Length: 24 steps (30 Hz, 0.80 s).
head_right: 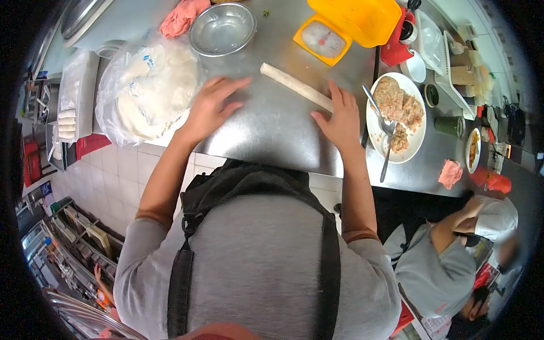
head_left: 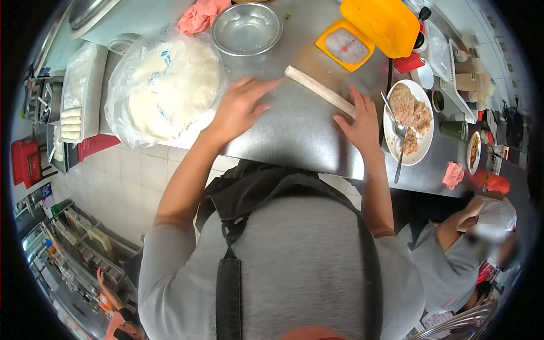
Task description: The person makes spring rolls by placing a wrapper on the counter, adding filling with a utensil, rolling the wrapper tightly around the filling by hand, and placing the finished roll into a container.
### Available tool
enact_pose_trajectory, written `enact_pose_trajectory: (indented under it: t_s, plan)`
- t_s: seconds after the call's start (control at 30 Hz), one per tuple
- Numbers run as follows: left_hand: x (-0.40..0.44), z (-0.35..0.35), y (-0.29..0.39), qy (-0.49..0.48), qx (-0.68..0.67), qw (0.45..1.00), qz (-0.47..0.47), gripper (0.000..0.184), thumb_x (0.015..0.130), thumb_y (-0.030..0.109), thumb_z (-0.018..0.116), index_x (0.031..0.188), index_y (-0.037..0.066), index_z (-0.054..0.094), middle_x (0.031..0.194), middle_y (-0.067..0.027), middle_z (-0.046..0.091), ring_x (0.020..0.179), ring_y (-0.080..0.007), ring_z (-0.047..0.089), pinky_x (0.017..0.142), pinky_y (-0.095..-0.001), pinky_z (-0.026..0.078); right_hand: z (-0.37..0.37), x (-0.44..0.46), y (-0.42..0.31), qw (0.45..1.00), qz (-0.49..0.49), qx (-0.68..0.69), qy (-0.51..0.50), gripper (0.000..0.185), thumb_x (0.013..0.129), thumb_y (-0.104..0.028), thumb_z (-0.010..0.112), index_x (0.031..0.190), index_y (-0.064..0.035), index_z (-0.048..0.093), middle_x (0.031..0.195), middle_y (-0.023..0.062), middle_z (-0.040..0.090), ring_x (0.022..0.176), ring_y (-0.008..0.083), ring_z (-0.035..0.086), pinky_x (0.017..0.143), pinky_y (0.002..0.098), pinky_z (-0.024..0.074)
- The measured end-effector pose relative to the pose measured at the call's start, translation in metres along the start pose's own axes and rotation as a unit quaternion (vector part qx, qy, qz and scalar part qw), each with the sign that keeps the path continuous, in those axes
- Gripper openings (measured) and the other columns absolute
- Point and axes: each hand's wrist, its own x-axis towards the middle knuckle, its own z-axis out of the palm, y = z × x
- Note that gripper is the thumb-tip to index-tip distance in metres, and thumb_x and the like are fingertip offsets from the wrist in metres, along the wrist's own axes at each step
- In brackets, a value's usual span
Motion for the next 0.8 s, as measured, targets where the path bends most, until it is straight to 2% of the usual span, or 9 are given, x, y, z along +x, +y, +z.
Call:
enact_pose_trajectory:
  t_s: [0.07, 0.17, 0.37, 0.5, 0.57, 0.6, 0.63, 0.7, 0.8]
  plan:
    - [0.039, 0.025, 0.0, 0.027, 0.03, 0.996, 0.084, 0.076, 0.077, -0.002, 0.077, 0.147, 0.015, 0.055, 0.126, -0.0067, 0.068, 0.109, -0.0328, 0.061, 0.102, -0.0421, 0.047, -0.006, -0.011, 0.015, 0.997, 0.042, 0.044, -0.044, 0.075, 0.079, -0.015, 0.081, 0.146, -0.0042, 0.05, 0.121, 0.0148, 0.063, 0.11, 0.0347, 0.059, 0.097, 0.0451, 0.0484]
    - [0.08, 0.065, -0.029, -0.034, -0.021, 0.996, 0.085, 0.081, 0.077, -0.004, 0.077, 0.151, 0.017, 0.051, 0.122, -0.0075, 0.068, 0.107, -0.0315, 0.062, 0.099, -0.0422, 0.05, 0.006, -0.016, 0.031, 0.992, 0.049, 0.118, 0.007, 0.069, 0.076, 0.0, 0.075, 0.142, -0.0032, 0.054, 0.111, 0.0142, 0.065, 0.1, 0.0327, 0.06, 0.089, 0.0401, 0.0514]
    - [0.056, 0.032, -0.025, -0.171, -0.143, 0.975, -0.017, 0.084, 0.076, -0.005, 0.078, 0.152, 0.019, 0.05, 0.111, -0.0084, 0.068, 0.1, -0.0253, 0.063, 0.09, -0.0392, 0.054, -0.008, -0.047, -0.007, 0.979, 0.062, 0.193, 0.034, 0.046, 0.076, 0.002, 0.073, 0.121, -0.0024, 0.064, 0.103, 0.0129, 0.067, 0.093, 0.0315, 0.062, 0.085, 0.0401, 0.0521]
    - [-0.013, 0.006, -0.009, -0.19, -0.197, 0.954, -0.123, 0.083, 0.075, -0.005, 0.079, 0.15, 0.019, 0.052, 0.111, -0.0088, 0.069, 0.1, -0.0265, 0.063, 0.092, -0.0386, 0.052, 0.007, -0.086, -0.046, 0.983, -0.011, 0.186, 0.002, 0.038, 0.072, -0.001, 0.081, 0.106, -0.0082, 0.064, 0.102, 0.0094, 0.067, 0.093, 0.0299, 0.06, 0.087, 0.0403, 0.0467]
    - [-0.038, 0.001, -0.004, -0.115, -0.101, 0.975, -0.164, 0.081, 0.075, -0.005, 0.079, 0.148, 0.017, 0.054, 0.113, -0.0073, 0.07, 0.104, -0.0278, 0.064, 0.097, -0.0383, 0.05, 0.018, -0.101, -0.063, 0.975, 0.029, 0.221, 0.011, 0.039, 0.072, -0.001, 0.083, 0.104, -0.0099, 0.064, 0.104, 0.0081, 0.066, 0.096, 0.0297, 0.059, 0.089, 0.0401, 0.0437]
    - [-0.047, 0.006, -0.004, -0.035, 0.002, 0.997, -0.074, 0.077, 0.074, -0.002, 0.081, 0.146, 0.016, 0.057, 0.116, -0.0053, 0.07, 0.109, -0.0284, 0.063, 0.101, -0.0425, 0.048, 0.021, -0.106, -0.069, 0.975, 0.042, 0.214, 0.034, 0.038, 0.073, -0.001, 0.083, 0.104, -0.0106, 0.064, 0.107, 0.0081, 0.065, 0.098, 0.029, 0.057, 0.089, 0.0399, 0.0424]
    - [-0.055, 0.01, -0.002, -0.041, 0.002, 0.996, -0.077, 0.077, 0.074, -0.002, 0.081, 0.146, 0.016, 0.057, 0.116, -0.0053, 0.07, 0.109, -0.0284, 0.063, 0.101, -0.0425, 0.048, 0.024, -0.11, -0.072, 0.975, 0.047, 0.217, 0.031, 0.038, 0.073, -0.001, 0.083, 0.104, -0.0106, 0.064, 0.107, 0.0081, 0.065, 0.098, 0.029, 0.057, 0.089, 0.0399, 0.0424]
    - [-0.067, 0.026, 0.009, 0.003, 0.03, 0.996, 0.086, 0.075, 0.074, 0.002, 0.082, 0.144, 0.015, 0.059, 0.124, -0.004, 0.07, 0.122, -0.0276, 0.061, 0.109, -0.0461, 0.046, 0.028, -0.116, -0.075, 0.971, 0.039, 0.218, 0.092, 0.038, 0.074, -0.001, 0.084, 0.105, -0.0108, 0.064, 0.109, 0.0084, 0.065, 0.098, 0.0283, 0.056, 0.086, 0.0396, 0.0414]
    - [-0.067, 0.047, 0.02, -0.133, 0.054, 0.982, 0.119, 0.075, 0.087, 0.023, 0.076, 0.154, 0.017, 0.045, 0.15, -0.0075, 0.055, 0.144, -0.0267, 0.046, 0.125, -0.0511, 0.028, 0.025, -0.108, -0.068, 0.978, 0.037, 0.181, 0.098, 0.026, 0.081, -0.006, 0.081, 0.102, -0.0095, 0.066, 0.103, 0.0085, 0.066, 0.092, 0.0278, 0.056, 0.083, 0.039, 0.0408]
